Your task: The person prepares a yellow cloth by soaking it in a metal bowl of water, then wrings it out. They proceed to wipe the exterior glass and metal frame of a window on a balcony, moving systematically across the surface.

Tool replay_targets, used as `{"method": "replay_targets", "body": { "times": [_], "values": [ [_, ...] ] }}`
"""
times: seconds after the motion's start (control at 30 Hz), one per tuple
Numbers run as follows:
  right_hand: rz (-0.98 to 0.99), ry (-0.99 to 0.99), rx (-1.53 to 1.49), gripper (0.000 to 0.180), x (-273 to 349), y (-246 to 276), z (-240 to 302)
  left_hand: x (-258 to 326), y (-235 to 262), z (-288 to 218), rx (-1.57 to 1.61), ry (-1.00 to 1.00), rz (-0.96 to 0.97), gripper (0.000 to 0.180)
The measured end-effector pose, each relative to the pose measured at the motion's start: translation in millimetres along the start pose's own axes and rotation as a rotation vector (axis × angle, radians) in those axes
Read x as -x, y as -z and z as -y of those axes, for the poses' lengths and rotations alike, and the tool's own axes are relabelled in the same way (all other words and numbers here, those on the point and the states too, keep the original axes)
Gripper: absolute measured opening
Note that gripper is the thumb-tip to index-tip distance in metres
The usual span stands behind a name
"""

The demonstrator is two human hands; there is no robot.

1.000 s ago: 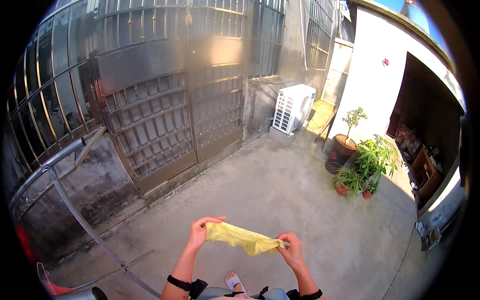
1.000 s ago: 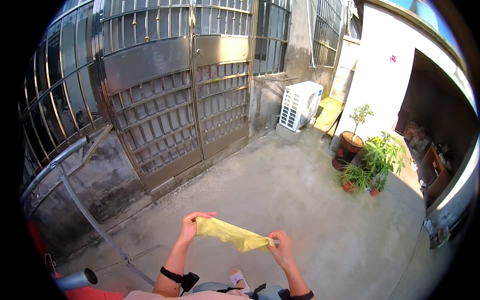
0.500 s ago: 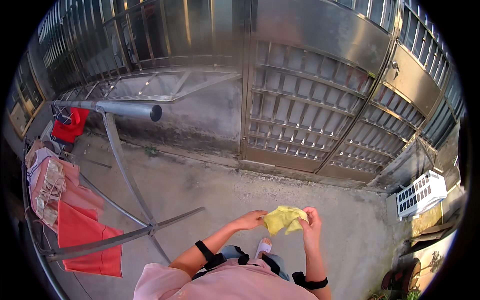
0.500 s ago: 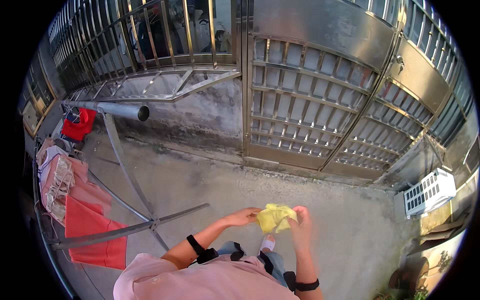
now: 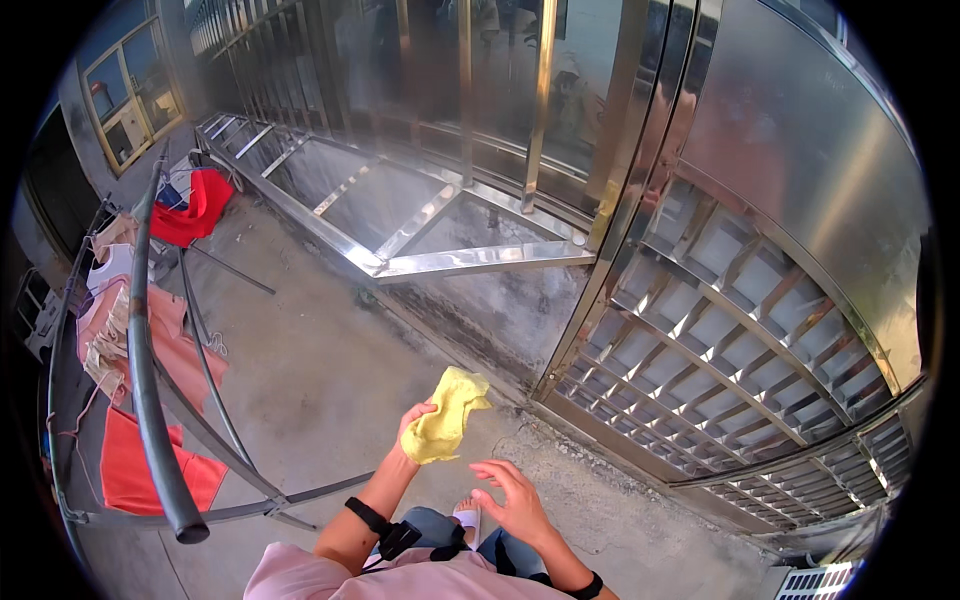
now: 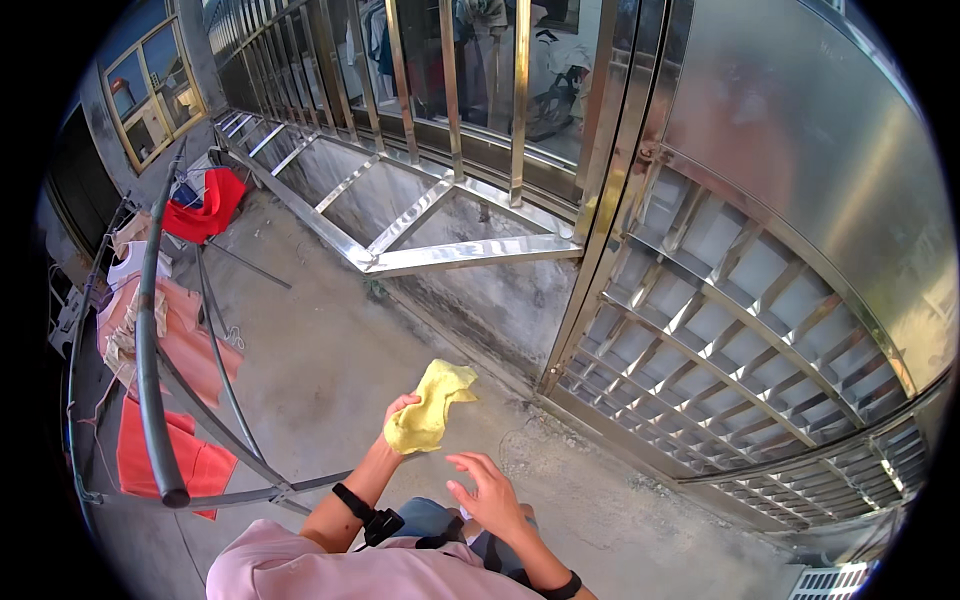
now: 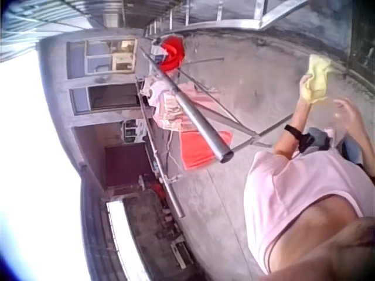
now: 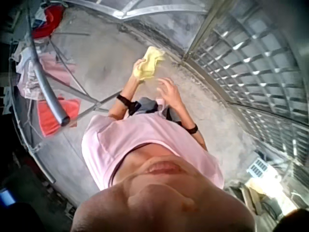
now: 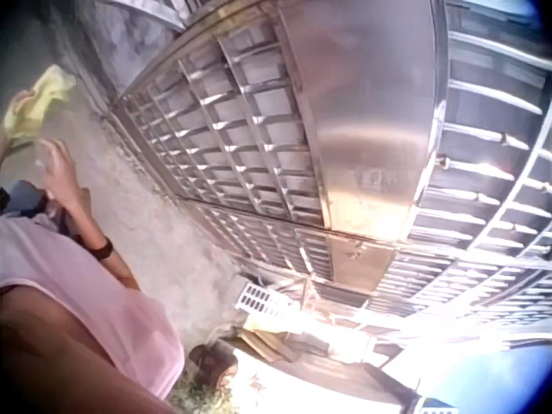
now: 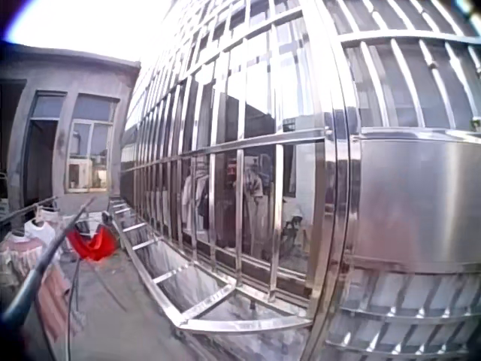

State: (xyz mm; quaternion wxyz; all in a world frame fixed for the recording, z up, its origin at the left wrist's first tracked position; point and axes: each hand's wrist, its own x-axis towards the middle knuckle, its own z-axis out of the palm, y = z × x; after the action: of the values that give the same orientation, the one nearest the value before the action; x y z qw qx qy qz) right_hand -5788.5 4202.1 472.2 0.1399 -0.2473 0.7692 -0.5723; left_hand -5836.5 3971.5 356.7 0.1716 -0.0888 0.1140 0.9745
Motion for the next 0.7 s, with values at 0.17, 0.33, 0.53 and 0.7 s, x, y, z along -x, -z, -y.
{"method": "replay_targets", "body": {
  "times": [0.17, 0.33, 0.53, 0.7],
  "values": [
    [-0.056, -0.173, -0.002, 0.024, -28, 69, -65, -22, -43, -50, -0.179, -0.159, -0.054, 0.044],
    [-0.023, -0.116, 0.017, 0.018, -112, 116, -63, -25, -194, -140, -0.352, -0.605, 0.057, 0.042],
    [-0.001, 0.209, 0.103, 0.017, -229, 138, 3, -35, -279, -308, -0.847, -1.033, -0.278, 0.045],
    [-0.092, 0.383, 0.266, 0.013, -278, 123, 28, -62, -248, -476, -1.105, -1.193, -0.7, 0.04]
  ]
}}
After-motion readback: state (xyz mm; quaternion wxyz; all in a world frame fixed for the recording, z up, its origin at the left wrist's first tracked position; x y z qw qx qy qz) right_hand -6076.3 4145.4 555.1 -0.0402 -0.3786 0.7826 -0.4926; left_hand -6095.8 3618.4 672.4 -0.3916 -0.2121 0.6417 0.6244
